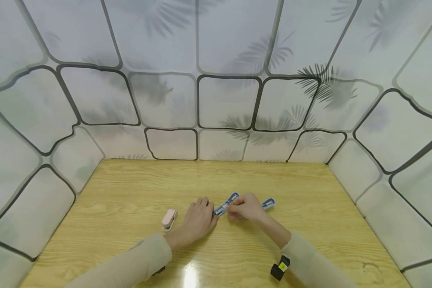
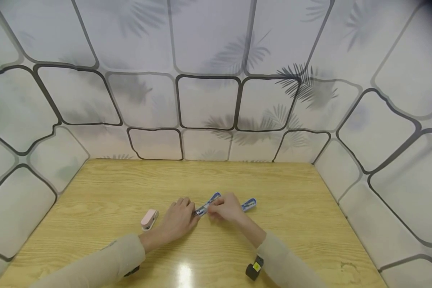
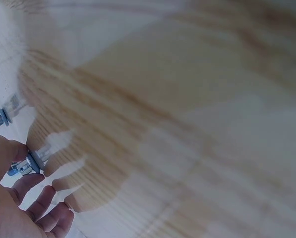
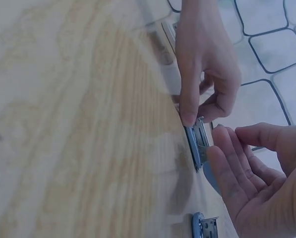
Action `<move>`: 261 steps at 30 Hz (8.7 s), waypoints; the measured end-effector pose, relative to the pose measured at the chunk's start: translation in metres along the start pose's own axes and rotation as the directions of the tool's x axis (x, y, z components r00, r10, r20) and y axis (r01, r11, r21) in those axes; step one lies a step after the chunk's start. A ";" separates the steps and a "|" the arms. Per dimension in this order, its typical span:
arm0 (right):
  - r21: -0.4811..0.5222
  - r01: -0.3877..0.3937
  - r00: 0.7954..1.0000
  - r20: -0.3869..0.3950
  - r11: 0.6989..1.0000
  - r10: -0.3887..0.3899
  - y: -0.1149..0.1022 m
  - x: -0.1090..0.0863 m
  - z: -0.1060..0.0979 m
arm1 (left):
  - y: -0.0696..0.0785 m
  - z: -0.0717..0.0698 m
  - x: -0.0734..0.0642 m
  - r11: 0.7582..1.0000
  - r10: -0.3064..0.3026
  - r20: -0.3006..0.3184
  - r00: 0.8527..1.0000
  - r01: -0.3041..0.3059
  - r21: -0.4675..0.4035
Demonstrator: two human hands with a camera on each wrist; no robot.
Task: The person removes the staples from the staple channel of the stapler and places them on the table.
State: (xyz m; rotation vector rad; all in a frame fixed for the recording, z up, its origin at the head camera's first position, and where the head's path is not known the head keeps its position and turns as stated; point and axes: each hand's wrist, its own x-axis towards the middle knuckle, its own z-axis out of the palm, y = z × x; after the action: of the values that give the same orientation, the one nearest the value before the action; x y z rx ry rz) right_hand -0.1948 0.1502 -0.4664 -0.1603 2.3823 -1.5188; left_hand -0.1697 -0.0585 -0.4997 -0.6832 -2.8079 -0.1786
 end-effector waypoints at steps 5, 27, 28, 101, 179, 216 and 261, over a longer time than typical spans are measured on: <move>0.036 -0.040 0.998 0.058 0.999 0.038 0.005 -0.010 0.002 | 0.000 0.001 0.000 1.000 -0.005 0.002 1.000 0.005 -0.004; 0.045 -0.123 0.990 0.076 0.991 0.119 0.021 -0.018 0.014 | 0.000 0.002 0.000 1.000 -0.011 -0.001 1.000 0.011 -0.017; 0.045 -0.124 0.990 0.077 0.991 0.121 0.022 -0.018 0.014 | 0.000 0.001 0.000 1.000 -0.011 -0.001 1.000 0.011 -0.016; -0.724 0.681 0.676 0.565 0.111 -0.473 -0.060 0.043 0.114 | -0.090 -0.044 -0.103 0.995 -0.095 -0.131 0.987 0.097 0.008; -0.814 0.576 0.688 0.533 -0.076 -0.492 -0.052 0.050 0.103 | -0.089 -0.023 -0.068 0.996 -0.069 -0.091 0.993 0.063 -0.064; -0.870 0.472 0.712 0.470 -0.140 -0.522 -0.048 0.057 0.078 | -0.087 -0.023 -0.067 0.998 -0.056 -0.087 0.995 0.058 0.016; -0.926 0.375 0.784 0.292 0.044 -0.547 -0.036 0.048 0.055 | -0.087 -0.020 -0.066 0.997 -0.072 -0.096 0.993 0.069 -0.038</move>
State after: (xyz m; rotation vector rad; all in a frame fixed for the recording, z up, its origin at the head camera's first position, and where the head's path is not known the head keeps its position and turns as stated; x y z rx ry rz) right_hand -0.2255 0.0746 -0.4656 -1.2719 3.1912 0.2596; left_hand -0.1488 -0.1679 -0.5030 -0.5668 -2.7431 -0.2660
